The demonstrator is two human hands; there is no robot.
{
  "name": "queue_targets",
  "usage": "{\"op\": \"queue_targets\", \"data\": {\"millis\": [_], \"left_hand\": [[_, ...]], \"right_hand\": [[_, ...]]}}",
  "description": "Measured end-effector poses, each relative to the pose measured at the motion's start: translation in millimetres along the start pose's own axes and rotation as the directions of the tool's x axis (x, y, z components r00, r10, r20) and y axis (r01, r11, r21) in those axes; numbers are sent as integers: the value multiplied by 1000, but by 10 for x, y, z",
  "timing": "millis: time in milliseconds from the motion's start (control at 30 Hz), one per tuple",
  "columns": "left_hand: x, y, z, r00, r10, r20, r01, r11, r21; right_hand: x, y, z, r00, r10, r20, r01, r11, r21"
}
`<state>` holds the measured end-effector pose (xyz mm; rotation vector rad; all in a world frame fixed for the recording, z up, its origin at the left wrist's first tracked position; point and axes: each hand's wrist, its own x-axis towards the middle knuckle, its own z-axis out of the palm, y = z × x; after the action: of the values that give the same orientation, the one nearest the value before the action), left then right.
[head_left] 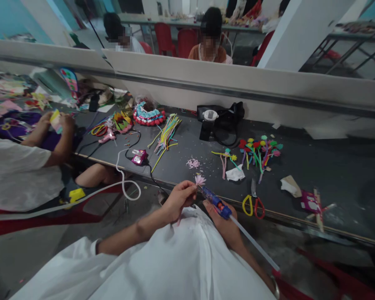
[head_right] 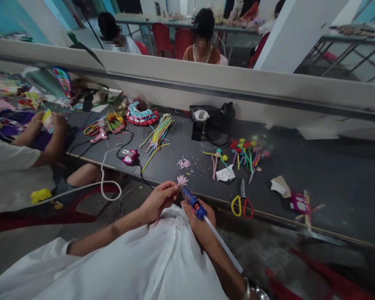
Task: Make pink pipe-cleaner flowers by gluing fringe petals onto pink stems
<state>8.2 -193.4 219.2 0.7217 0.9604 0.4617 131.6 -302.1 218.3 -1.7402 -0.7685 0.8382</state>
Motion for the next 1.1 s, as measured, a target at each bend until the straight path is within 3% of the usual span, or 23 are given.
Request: {"op": "queue_targets", "data": {"millis": [367,1100], "left_hand": [[-13,45,8,1000,16,-17,-16,1000,1],[-9,59,18,1000,3,9,-3,1000,5]], "right_hand": [[-45,-24,-60,995,-33,92,31,999,25],[-21,8,-12,998,-28,60,24,997,70]]}}
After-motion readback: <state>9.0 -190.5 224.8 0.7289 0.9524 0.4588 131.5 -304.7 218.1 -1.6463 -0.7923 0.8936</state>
